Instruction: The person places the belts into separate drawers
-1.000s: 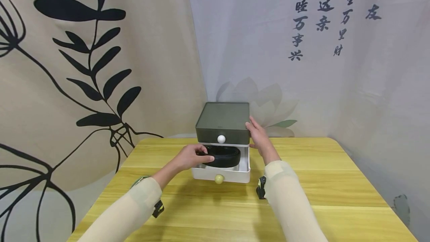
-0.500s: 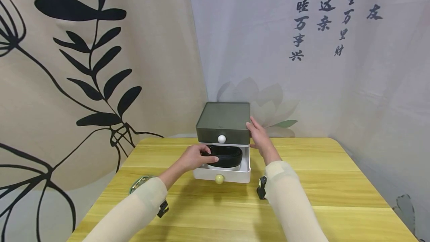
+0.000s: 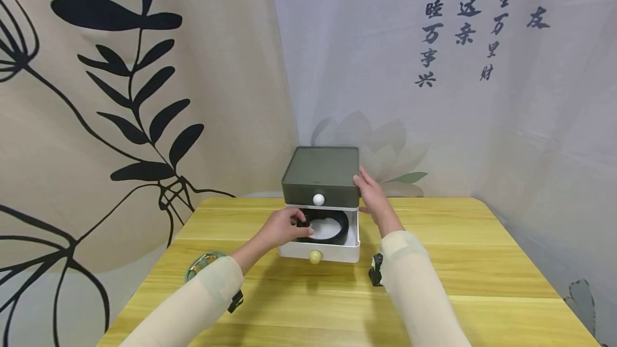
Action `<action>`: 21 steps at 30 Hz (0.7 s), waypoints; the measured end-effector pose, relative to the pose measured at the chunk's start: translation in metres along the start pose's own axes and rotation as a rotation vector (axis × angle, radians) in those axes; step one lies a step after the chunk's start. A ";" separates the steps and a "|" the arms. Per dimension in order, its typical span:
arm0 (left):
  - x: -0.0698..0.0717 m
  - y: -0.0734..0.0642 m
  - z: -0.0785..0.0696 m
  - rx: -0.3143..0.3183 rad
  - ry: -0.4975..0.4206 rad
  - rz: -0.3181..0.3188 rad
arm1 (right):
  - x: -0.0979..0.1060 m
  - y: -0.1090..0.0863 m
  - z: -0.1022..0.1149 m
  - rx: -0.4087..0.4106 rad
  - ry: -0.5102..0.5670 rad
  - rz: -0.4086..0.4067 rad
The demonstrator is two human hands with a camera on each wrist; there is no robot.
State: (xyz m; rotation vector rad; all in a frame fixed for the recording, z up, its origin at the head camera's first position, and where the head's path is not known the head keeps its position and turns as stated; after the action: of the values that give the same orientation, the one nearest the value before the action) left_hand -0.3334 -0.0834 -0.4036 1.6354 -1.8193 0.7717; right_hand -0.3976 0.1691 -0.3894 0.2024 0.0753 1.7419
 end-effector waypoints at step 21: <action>0.014 -0.011 -0.002 0.027 -0.105 -0.020 | 0.002 0.002 0.000 -0.013 0.023 -0.006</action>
State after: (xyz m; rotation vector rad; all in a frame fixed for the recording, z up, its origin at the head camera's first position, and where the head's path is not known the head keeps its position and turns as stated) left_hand -0.3242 -0.0928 -0.3914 1.7376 -1.8691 0.7171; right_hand -0.4000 0.1704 -0.3885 0.1730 0.0811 1.7389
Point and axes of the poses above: each hand's wrist, its own y-axis towards the middle knuckle, its own x-axis out of the back of the hand, z = x × y, the point moved 2 cm from there along y, towards the middle knuckle, and after that the axes turned 14 degrees about x, right-handed, at the moved point
